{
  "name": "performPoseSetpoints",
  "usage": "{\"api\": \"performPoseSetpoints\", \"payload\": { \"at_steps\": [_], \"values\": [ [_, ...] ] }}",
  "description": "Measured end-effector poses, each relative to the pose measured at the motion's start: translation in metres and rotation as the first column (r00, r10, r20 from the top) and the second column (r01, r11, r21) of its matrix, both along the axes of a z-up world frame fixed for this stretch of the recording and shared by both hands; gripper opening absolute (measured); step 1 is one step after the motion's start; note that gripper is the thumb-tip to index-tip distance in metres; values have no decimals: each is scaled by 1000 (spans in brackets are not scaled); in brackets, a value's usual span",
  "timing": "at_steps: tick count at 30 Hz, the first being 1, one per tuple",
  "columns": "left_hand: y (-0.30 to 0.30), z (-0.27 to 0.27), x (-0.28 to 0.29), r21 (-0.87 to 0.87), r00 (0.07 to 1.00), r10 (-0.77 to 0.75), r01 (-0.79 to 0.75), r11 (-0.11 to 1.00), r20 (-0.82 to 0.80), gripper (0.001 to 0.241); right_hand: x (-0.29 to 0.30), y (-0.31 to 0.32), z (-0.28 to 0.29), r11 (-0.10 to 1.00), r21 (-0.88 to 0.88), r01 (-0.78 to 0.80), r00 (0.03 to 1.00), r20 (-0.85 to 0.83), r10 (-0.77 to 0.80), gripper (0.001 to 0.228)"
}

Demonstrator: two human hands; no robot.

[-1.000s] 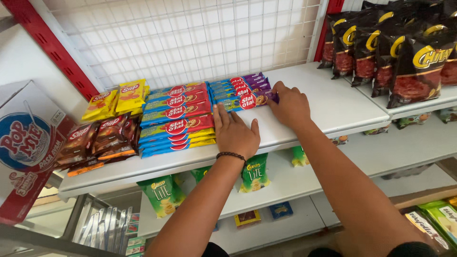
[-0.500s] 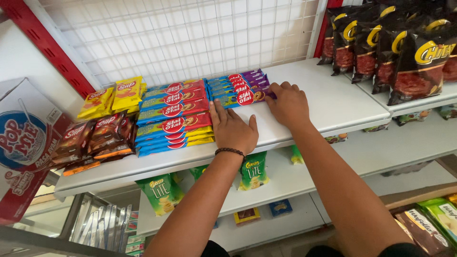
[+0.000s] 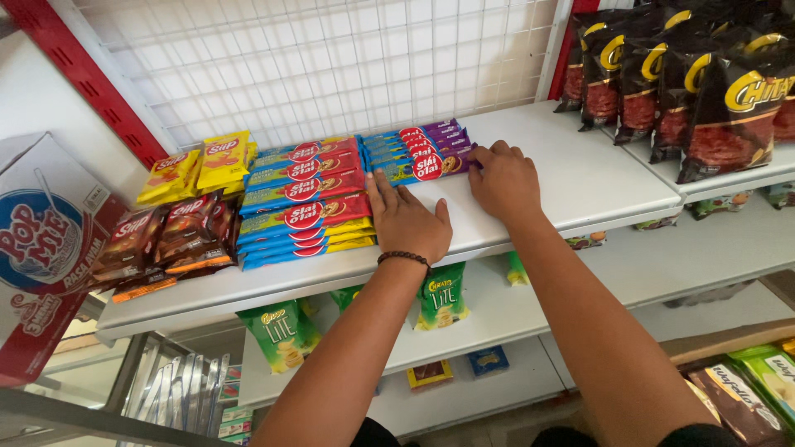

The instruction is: The person takes snack packages from a box and places them onto a shelf in a store aisle.

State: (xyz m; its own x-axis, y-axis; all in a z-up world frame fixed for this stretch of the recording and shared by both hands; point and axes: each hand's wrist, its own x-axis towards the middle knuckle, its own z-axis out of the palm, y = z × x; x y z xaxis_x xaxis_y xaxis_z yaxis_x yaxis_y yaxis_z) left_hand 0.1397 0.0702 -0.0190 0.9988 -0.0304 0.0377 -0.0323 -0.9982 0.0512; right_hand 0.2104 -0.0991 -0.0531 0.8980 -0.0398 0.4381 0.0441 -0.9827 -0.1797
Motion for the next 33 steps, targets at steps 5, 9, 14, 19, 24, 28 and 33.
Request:
{"api": "performPoseSetpoints", "payload": {
  "at_steps": [5, 9, 14, 19, 24, 28, 33],
  "values": [
    [0, -1, 4, -28, 1000, 7, -7, 1000, 0, 83, 0, 0, 0, 1000, 5, 7, 1000, 3, -7, 27],
    [0, 3, 3, -41, 1000, -6, 5, 999, -29, 84, -3, 2, 2, 1000, 15, 6, 1000, 18, -7, 31],
    [0, 8, 4, -31, 999, -3, 2, 1000, -51, 85, -5, 2, 4, 1000, -6, 4, 1000, 20, -4, 32],
    [1, 10, 2, -36, 998, -3, 1, 999, -58, 87, -4, 1, 4, 1000, -26, -5, 1000, 25, 5, 33],
    [1, 11, 3, -45, 998, -4, 2, 999, -57, 90, -3, 0, 2, 999, -36, -10, 999, 37, 12, 33],
    [1, 15, 0, -38, 998, 6, -9, 999, -70, 91, -2, 0, 1, 999, -44, -9, 999, 41, 10, 34],
    [1, 7, 6, -66, 999, 8, -11, 998, -43, 91, -3, 0, 0, 999, -43, -10, 999, 32, 12, 36]
  ]
}}
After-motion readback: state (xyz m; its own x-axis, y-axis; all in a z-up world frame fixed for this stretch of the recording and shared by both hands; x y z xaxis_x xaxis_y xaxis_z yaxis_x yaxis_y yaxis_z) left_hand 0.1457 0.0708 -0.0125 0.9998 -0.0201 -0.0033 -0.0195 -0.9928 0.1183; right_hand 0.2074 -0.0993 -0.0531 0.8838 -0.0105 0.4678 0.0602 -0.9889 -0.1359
